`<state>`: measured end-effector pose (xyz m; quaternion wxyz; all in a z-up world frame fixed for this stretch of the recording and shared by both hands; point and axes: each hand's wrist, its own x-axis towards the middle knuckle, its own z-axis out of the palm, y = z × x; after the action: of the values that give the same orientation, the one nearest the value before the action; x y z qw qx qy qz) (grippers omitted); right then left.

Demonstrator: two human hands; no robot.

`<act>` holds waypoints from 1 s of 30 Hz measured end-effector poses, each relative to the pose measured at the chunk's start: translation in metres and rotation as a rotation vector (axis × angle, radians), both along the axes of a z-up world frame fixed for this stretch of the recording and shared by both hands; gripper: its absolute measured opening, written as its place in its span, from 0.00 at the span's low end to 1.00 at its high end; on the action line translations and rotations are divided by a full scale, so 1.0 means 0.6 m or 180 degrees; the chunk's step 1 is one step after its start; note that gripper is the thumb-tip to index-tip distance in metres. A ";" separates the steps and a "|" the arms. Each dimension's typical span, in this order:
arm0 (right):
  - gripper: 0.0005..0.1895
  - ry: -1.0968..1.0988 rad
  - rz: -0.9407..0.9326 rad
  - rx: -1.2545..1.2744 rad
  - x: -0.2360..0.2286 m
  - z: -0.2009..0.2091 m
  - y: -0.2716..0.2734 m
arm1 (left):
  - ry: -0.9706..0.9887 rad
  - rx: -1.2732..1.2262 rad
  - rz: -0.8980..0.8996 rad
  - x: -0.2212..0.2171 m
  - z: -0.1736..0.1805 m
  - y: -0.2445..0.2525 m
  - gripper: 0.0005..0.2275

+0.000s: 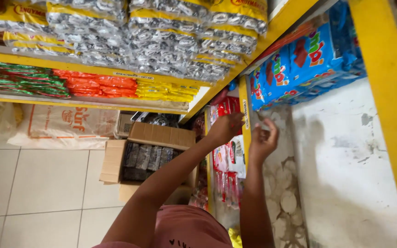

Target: The person repeatedly takes blue snack packages and small boxes of crackers from a cardboard box on the floor and places them onto a yellow store shelf. They arrange the items in rows, filling gaps in the display.

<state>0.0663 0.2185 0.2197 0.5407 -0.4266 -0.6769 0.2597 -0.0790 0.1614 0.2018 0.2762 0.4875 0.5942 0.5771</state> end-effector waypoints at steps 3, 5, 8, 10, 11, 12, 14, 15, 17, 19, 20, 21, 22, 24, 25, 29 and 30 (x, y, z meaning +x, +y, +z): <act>0.14 0.0026 0.0423 -0.0698 -0.007 -0.083 -0.092 | -0.0022 -0.0144 0.0020 -0.003 -0.100 -0.103 0.13; 0.14 -0.0275 0.0495 -0.0827 -0.010 -0.144 -0.155 | -0.0240 -0.0209 0.0061 0.006 -0.204 -0.164 0.13; 0.13 -0.0713 0.0687 -0.1318 -0.001 -0.253 -0.237 | -0.0378 -0.0720 0.0294 0.032 -0.358 -0.265 0.12; 0.13 -0.0847 0.0818 -0.1728 0.012 -0.343 -0.284 | -0.0293 -0.1219 0.0483 0.063 -0.476 -0.339 0.11; 0.13 -0.1075 0.0883 -0.1882 0.022 -0.389 -0.304 | -0.0242 -0.1544 0.0454 0.088 -0.540 -0.375 0.10; 0.13 -0.1268 0.0934 -0.2011 0.027 -0.441 -0.319 | -0.0157 -0.1845 0.0402 0.105 -0.608 -0.405 0.09; 0.13 -0.0947 0.1059 -0.2587 0.035 -0.512 -0.369 | -0.0341 -0.1588 0.0773 0.113 -0.661 -0.465 0.10; 0.13 -0.0602 0.1145 -0.3104 0.042 -0.547 -0.391 | -0.0498 -0.1270 0.1135 0.121 -0.687 -0.491 0.12; 0.13 -0.0644 0.1145 -0.3338 0.040 -0.594 -0.425 | -0.0715 -0.1750 0.1059 0.104 -0.670 -0.519 0.13; 0.14 -0.0645 0.1170 -0.3578 0.034 -0.656 -0.446 | -0.0897 -0.2228 0.0992 0.085 -0.685 -0.538 0.13; 0.15 -0.0697 0.1150 -0.3708 0.033 -0.688 -0.452 | -0.1066 -0.2378 0.1167 0.078 -0.703 -0.542 0.14; 0.17 -0.0749 0.1129 -0.3837 0.033 -0.720 -0.456 | -0.1234 -0.2526 0.1343 0.072 -0.721 -0.545 0.14; 0.17 -0.0764 0.1116 -0.3873 0.036 -0.764 -0.456 | -0.1250 -0.2562 0.1337 0.067 -0.749 -0.542 0.14; 0.18 -0.0240 0.1053 -0.4092 0.045 -0.854 -0.455 | -0.0922 -0.2553 0.1540 0.059 -0.808 -0.534 0.12; 0.18 -0.0248 0.1030 -0.4126 0.041 -0.897 -0.445 | -0.0931 -0.2589 0.1525 0.052 -0.817 -0.522 0.12; 0.21 0.0695 0.0523 -0.4577 0.047 -1.094 -0.405 | -0.1101 -0.2807 0.1433 0.034 -0.849 -0.478 0.14; 0.25 0.1371 0.0229 -0.4891 0.052 -1.150 -0.391 | -0.1125 -0.2939 0.1268 0.031 -0.857 -0.462 0.15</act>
<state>0.0972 -0.0162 -0.4705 0.2057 -0.5982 -0.2026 0.7475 -0.0603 -0.1158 -0.3126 0.4430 0.0882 0.8117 0.3701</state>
